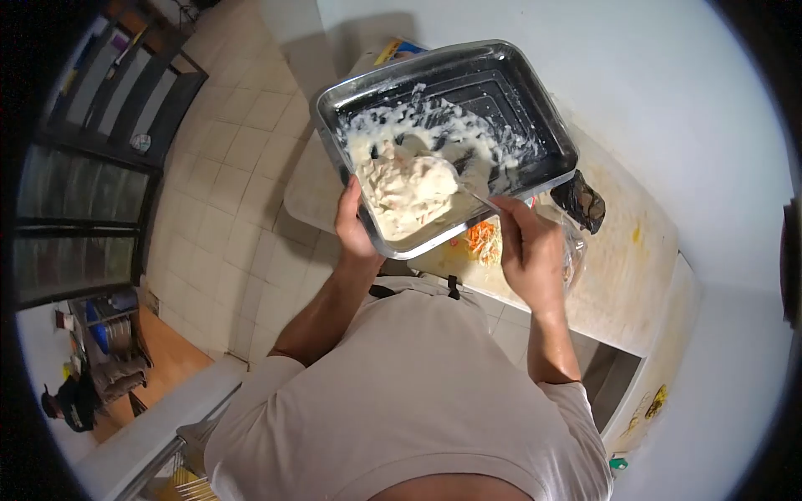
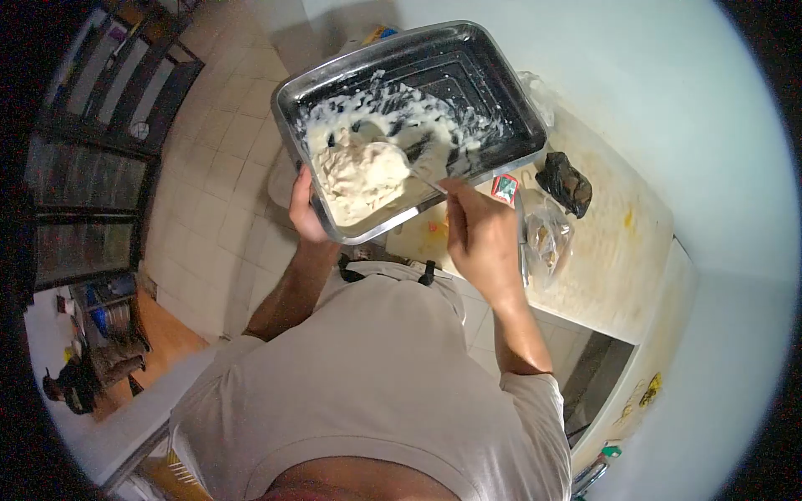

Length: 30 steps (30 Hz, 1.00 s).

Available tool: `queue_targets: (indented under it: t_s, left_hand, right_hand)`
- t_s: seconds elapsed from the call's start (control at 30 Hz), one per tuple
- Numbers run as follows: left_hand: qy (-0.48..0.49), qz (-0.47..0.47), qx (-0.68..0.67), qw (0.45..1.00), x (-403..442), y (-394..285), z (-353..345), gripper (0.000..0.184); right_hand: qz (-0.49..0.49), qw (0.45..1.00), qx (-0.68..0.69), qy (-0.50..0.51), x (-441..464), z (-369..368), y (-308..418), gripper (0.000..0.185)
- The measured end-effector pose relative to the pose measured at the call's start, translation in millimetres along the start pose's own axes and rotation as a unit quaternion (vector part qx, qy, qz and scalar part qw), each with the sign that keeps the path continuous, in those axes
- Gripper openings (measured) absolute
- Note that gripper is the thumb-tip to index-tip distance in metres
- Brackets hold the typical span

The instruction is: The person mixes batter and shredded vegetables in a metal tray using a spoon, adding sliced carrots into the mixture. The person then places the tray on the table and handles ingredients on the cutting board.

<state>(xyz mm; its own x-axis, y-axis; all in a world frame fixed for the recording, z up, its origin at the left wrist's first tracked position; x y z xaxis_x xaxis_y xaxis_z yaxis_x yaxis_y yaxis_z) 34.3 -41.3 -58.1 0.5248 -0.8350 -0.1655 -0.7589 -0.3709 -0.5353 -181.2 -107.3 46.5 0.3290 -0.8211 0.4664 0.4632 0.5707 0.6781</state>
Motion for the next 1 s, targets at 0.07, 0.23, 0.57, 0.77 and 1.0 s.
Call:
queue_targets:
  t_s: [0.07,0.23,0.57,0.77,1.0]
  left_hand:
    - [0.032,0.023,-0.041,0.998,1.4,-4.0,-1.9,0.052]
    - [0.004,0.059,-0.043,0.997,7.2,-13.4,-0.9,0.051]
    - [0.016,0.062,-0.007,0.998,13.4,-22.0,-0.2,0.053]
    - [-0.045,0.065,0.01,0.997,14.5,-21.8,3.0,0.053]
    - [-0.049,0.043,0.006,0.998,10.7,-12.1,6.2,0.056]
  right_hand:
    - [0.017,1.0,0.002,-0.011,-7.4,-4.4,16.1,0.026]
    - [0.073,0.997,-0.015,-0.002,-25.5,-17.5,21.9,0.045]
    - [0.019,0.996,-0.085,-0.026,-20.8,-12.7,16.8,0.03]
    - [0.009,0.987,-0.123,-0.102,0.0,4.3,11.7,0.023]
    - [0.006,0.995,-0.096,-0.028,-4.8,-12.2,-1.8,0.031]
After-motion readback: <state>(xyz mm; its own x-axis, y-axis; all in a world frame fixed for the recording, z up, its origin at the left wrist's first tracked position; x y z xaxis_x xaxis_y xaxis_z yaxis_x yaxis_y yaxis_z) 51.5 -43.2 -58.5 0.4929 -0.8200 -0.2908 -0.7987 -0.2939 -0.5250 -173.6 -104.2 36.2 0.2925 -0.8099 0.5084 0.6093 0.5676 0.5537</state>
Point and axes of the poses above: each hand's wrist, its own x-axis towards the middle knuckle, its own z-axis out of the back of the hand, y = z × x, the point moved 3 cm from there along x, towards the middle knuckle, and after that the axes turned 15 degrees about -y, right-handed, at the moved point
